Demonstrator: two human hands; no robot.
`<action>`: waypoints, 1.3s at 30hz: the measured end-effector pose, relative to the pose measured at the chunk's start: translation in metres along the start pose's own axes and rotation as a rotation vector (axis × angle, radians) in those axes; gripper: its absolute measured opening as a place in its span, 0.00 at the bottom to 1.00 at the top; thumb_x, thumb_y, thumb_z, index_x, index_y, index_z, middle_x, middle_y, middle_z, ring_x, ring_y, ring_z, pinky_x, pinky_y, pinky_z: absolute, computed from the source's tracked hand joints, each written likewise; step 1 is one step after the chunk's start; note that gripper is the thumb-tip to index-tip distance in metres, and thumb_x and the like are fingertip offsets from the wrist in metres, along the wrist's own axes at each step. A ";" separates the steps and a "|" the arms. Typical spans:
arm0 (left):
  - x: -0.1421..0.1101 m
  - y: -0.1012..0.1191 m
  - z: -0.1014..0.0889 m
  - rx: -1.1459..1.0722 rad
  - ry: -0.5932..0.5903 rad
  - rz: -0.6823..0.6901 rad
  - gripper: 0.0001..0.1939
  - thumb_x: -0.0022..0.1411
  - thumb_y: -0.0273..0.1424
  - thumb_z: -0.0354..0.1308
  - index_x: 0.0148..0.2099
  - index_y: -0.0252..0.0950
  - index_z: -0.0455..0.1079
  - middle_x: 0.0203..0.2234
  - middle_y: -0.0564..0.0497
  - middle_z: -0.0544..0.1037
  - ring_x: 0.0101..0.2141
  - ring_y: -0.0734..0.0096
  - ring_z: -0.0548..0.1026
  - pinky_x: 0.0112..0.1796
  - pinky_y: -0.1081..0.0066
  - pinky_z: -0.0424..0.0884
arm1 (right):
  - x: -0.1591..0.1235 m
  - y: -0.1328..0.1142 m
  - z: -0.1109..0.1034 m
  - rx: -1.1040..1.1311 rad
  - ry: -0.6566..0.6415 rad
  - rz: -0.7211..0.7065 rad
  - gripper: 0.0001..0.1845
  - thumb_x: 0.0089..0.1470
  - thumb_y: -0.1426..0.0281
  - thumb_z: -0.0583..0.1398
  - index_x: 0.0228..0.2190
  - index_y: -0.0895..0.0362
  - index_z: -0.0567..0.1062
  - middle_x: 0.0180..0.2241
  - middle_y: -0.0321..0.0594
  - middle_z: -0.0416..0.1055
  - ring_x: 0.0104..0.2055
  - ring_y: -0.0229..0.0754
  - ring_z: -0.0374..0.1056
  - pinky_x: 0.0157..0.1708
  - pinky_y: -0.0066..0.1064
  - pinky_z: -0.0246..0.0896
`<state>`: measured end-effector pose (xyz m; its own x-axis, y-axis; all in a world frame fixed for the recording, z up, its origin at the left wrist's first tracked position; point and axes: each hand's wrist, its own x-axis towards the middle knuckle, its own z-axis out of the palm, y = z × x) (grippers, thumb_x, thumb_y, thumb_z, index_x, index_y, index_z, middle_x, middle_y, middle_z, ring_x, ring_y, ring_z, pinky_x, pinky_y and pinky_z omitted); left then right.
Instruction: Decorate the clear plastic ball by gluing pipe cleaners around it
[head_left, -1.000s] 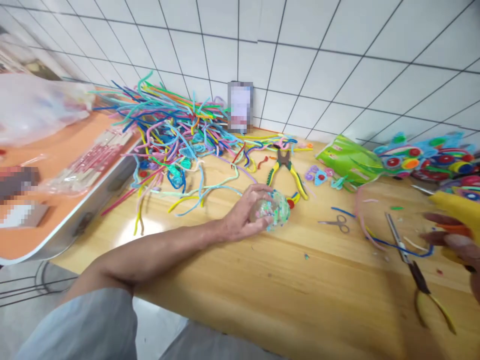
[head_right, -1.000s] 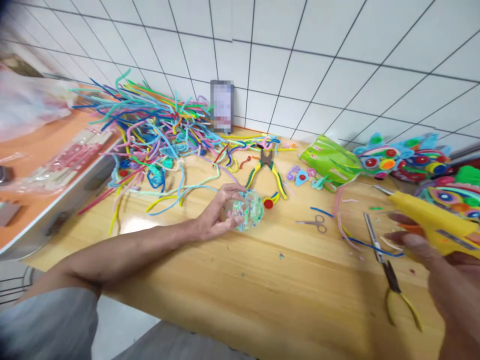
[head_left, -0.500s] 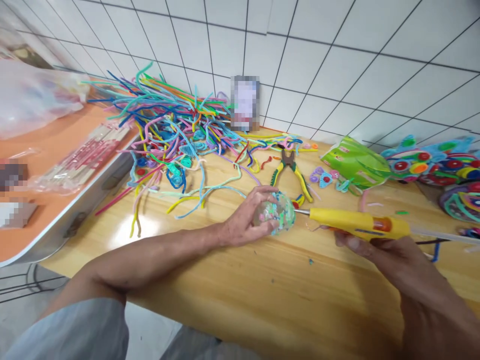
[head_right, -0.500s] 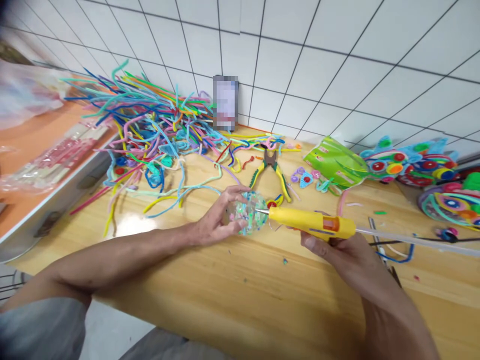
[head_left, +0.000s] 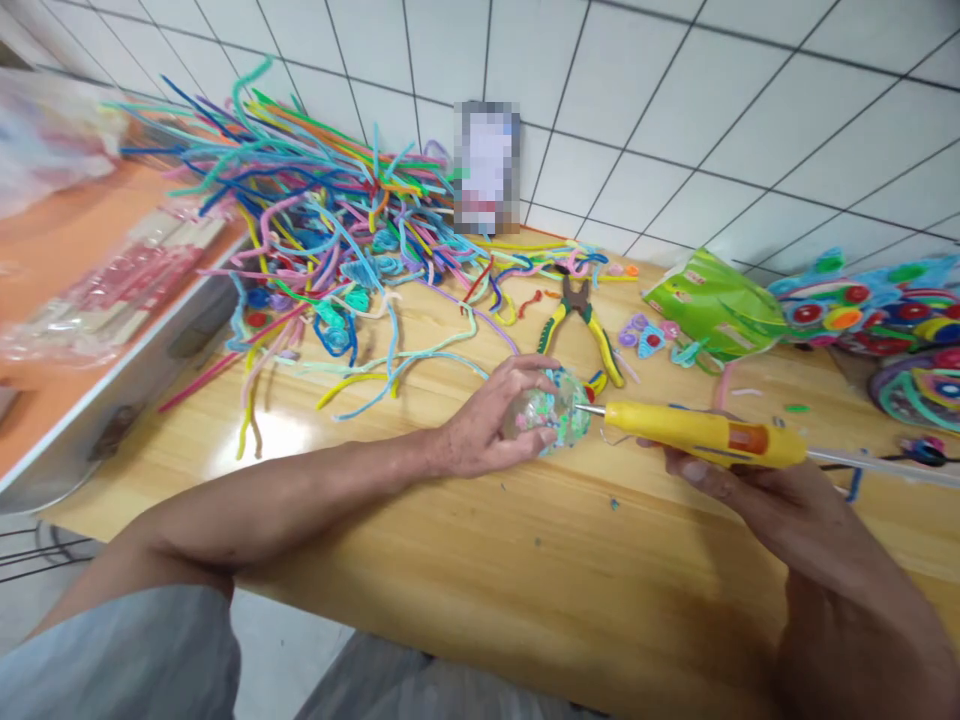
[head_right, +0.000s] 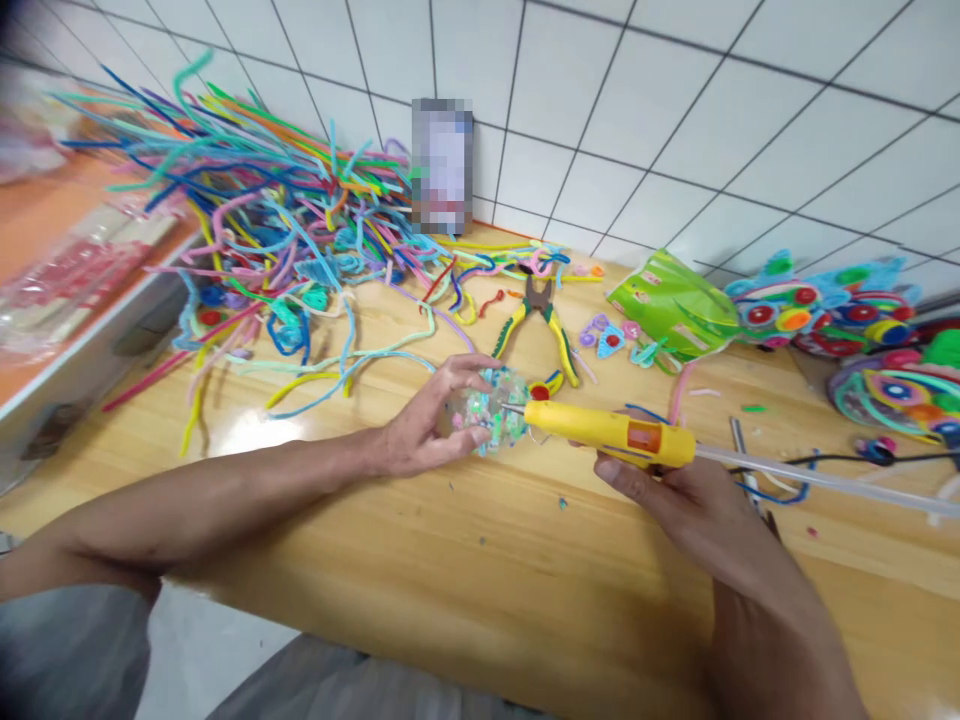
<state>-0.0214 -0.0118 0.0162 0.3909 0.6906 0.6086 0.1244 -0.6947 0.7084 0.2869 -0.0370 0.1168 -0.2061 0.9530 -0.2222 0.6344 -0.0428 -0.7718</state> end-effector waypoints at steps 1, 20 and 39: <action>0.000 0.000 0.000 -0.001 -0.002 -0.001 0.22 0.71 0.35 0.65 0.62 0.42 0.62 0.63 0.35 0.71 0.65 0.49 0.72 0.62 0.45 0.73 | 0.000 -0.001 0.000 -0.003 -0.008 0.006 0.32 0.51 0.36 0.68 0.33 0.52 0.84 0.34 0.44 0.82 0.38 0.51 0.78 0.39 0.39 0.78; 0.000 -0.001 -0.001 0.017 -0.006 0.021 0.22 0.71 0.36 0.65 0.62 0.42 0.62 0.63 0.37 0.72 0.64 0.51 0.72 0.62 0.48 0.72 | -0.001 -0.014 0.008 -0.151 -0.053 -0.322 0.11 0.65 0.58 0.63 0.33 0.50 0.78 0.36 0.38 0.78 0.34 0.44 0.74 0.36 0.36 0.73; 0.000 -0.001 -0.001 0.040 -0.013 0.034 0.23 0.71 0.36 0.65 0.62 0.42 0.62 0.62 0.36 0.72 0.64 0.51 0.73 0.62 0.47 0.73 | 0.000 -0.016 0.013 -0.180 -0.033 -0.298 0.15 0.66 0.54 0.63 0.31 0.50 0.77 0.35 0.38 0.78 0.33 0.44 0.73 0.38 0.38 0.73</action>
<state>-0.0225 -0.0104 0.0160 0.4070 0.6642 0.6271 0.1473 -0.7252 0.6726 0.2672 -0.0403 0.1215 -0.4242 0.9053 -0.0240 0.6631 0.2924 -0.6890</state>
